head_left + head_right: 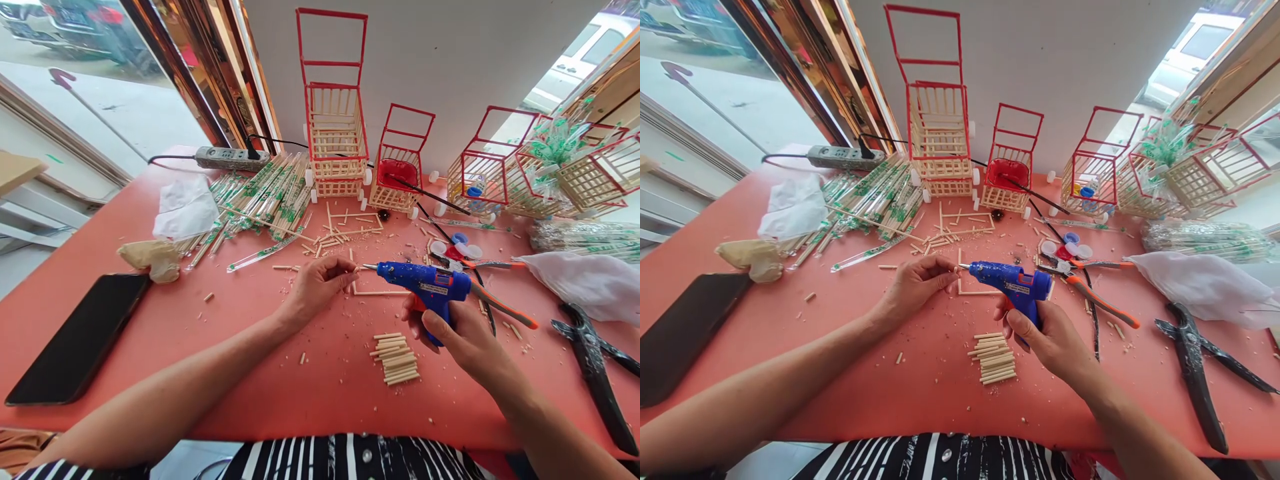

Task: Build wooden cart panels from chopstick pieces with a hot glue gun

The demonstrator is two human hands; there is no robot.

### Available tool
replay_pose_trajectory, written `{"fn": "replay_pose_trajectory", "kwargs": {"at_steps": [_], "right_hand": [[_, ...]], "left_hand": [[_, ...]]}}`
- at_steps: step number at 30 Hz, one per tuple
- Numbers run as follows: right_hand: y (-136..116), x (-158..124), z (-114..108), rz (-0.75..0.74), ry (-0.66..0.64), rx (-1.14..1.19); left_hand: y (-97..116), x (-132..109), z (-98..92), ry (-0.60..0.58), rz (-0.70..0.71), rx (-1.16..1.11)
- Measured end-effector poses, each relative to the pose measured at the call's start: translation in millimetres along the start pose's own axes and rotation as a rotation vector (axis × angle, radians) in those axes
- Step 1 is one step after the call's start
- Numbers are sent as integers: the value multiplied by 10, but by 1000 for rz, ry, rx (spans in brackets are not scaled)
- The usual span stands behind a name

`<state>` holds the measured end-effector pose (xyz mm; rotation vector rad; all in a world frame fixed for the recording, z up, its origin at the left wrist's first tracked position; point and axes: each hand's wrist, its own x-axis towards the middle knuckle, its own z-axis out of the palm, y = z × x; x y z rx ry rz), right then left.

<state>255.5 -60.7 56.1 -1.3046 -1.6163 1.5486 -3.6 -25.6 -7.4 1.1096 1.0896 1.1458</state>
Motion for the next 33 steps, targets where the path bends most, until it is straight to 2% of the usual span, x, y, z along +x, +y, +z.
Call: {"fn": "replay_pose_trajectory", "kwargs": {"at_steps": [8, 18, 33], "right_hand": [[13, 22, 19, -16, 23, -56], [35, 20, 8, 63, 26, -92], [62, 48, 3, 88, 27, -142]], "left_hand": [[-16, -1, 18, 38, 36, 12], [2, -20, -1, 82, 117, 148], [-2, -8, -10, 81, 145, 157]]}}
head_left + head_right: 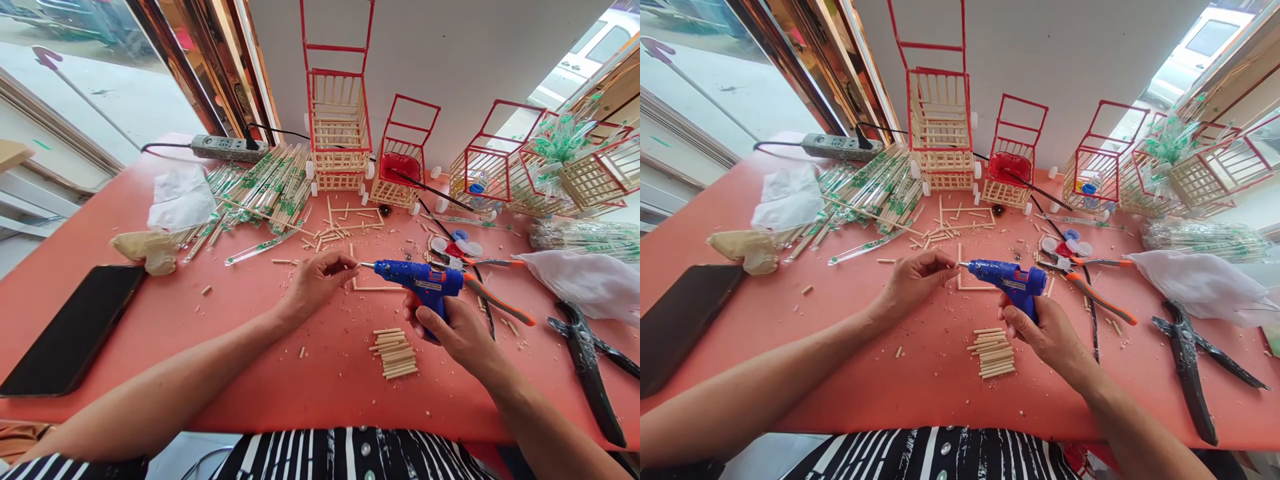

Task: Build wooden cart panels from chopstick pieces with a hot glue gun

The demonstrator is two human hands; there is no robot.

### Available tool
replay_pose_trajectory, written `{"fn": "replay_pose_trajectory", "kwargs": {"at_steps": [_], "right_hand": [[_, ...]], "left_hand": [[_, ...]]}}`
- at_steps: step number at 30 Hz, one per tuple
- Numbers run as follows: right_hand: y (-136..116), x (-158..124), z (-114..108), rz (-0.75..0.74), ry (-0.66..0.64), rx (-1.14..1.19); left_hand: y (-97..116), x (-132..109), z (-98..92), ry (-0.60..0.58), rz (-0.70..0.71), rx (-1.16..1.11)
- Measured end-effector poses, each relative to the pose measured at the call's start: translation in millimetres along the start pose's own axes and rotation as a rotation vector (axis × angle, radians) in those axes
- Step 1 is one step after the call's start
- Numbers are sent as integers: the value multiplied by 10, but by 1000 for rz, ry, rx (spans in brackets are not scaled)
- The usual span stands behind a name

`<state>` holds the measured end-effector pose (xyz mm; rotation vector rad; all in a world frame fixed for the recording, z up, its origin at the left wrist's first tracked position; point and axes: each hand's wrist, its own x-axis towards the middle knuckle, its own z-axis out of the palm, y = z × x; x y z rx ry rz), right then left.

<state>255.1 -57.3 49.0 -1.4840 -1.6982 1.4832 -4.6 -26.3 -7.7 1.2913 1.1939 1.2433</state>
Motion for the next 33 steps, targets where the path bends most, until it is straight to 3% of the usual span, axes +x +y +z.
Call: {"fn": "replay_pose_trajectory", "kwargs": {"at_steps": [20, 33], "right_hand": [[-12, 4, -3, 54, -8, -20], [39, 1, -18, 105, -1, -94]], "left_hand": [[-38, -10, -14, -38, -3, -6], [23, -5, -23, 0, 38, 81]]}}
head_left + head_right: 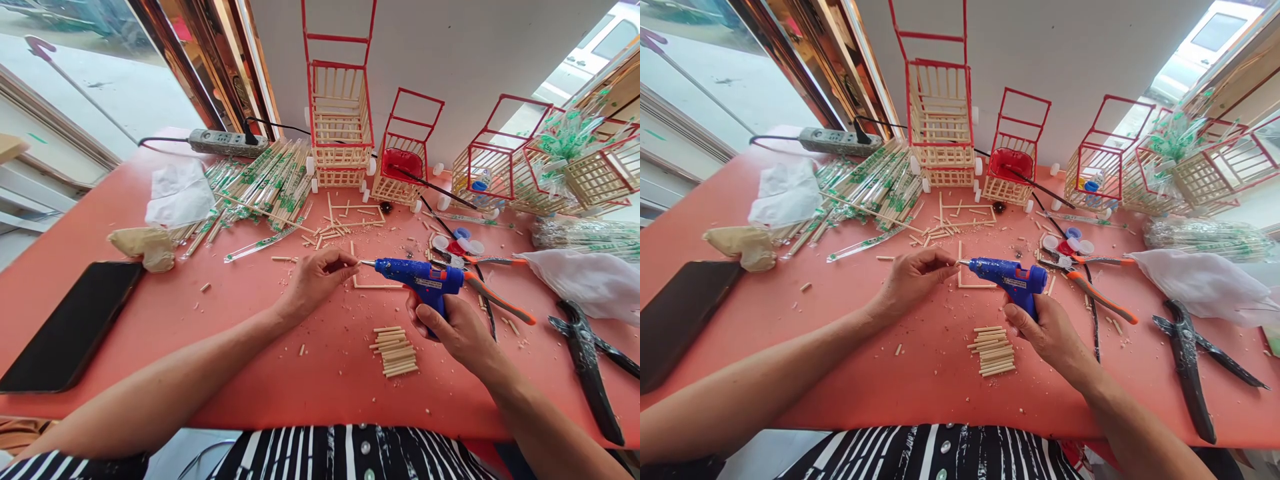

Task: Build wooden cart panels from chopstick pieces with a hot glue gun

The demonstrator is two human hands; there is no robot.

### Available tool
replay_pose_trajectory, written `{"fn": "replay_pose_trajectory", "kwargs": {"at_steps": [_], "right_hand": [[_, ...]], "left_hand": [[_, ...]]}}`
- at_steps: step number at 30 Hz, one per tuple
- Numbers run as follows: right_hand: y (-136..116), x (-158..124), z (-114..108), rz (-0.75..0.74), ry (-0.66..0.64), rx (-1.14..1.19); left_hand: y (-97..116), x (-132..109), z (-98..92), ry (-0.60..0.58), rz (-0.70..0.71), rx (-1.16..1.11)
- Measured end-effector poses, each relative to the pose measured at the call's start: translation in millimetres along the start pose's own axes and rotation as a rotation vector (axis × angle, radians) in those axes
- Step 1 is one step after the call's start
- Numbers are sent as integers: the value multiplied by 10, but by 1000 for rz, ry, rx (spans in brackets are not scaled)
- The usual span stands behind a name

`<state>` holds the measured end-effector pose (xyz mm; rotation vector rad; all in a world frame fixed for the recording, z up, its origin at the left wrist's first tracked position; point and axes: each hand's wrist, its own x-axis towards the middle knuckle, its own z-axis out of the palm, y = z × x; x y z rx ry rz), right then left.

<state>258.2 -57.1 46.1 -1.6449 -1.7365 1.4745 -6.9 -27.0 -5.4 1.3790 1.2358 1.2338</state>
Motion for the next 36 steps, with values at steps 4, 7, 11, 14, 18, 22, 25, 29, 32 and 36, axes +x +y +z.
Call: {"fn": "replay_pose_trajectory", "kwargs": {"at_steps": [4, 7, 11, 14, 18, 22, 25, 29, 32, 36], "right_hand": [[5, 6, 0, -14, -7, -7], [7, 7, 5, -35, -13, -9], [12, 2, 9, -53, -1, 0], [13, -1, 7, -63, 5, -8], [8, 5, 4, -81, 5, -26], [4, 6, 6, -74, 14, -51], [-4, 1, 8, -72, 16, -58], [-14, 1, 7, -90, 13, -58], [-5, 4, 6, -87, 15, -54], [17, 3, 5, -75, 9, -55]], "left_hand": [[-22, 5, 2, 4, 1, 18], [-38, 4, 7, 17, 6, 0], [-35, -2, 4, 15, -5, -8], [-25, -3, -5, 8, 2, 19], [-24, 1, -10, 2, 13, 35], [-29, 2, -8, -4, 21, 41], [-34, 2, -8, -1, 26, 41], [-47, 3, -4, 1, 24, 38], [-49, 4, -2, 3, 25, 33], [-33, 4, -6, 4, 28, 29]]}}
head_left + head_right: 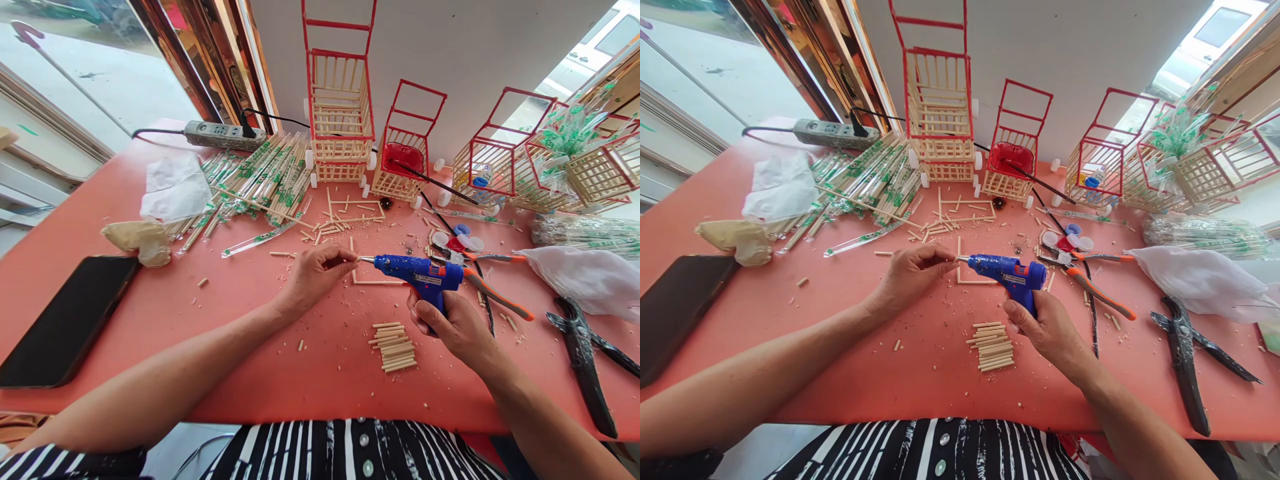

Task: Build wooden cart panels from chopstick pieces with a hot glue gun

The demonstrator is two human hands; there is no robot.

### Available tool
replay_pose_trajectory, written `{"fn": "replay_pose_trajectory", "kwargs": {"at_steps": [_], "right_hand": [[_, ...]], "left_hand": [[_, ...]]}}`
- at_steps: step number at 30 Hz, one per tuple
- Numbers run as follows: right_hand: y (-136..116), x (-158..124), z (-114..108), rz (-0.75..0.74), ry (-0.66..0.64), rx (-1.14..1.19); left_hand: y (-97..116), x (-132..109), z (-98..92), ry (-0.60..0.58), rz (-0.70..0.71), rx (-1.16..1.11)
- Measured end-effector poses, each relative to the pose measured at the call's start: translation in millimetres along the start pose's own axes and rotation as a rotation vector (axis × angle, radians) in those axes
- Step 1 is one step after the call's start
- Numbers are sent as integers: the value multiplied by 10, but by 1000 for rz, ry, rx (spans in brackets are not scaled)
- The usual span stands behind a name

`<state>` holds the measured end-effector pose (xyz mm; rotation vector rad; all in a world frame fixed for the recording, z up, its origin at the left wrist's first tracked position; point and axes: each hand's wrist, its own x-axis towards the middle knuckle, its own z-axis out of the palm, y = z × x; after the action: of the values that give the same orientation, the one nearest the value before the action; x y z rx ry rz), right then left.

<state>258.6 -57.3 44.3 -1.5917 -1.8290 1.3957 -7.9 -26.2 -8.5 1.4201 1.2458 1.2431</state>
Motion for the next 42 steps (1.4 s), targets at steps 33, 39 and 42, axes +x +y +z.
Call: {"fn": "replay_pose_trajectory", "kwargs": {"at_steps": [33, 39, 42], "right_hand": [[9, -11, -35, 2, -22, -75], [76, -4, -12, -46, 50, -55], [80, -9, 0, -59, 55, -50]], "left_hand": [[-51, 3, -7, -14, 48, 25], [-39, -2, -1, -22, 36, 2], [-34, 7, 0, -19, 34, -5]]}}
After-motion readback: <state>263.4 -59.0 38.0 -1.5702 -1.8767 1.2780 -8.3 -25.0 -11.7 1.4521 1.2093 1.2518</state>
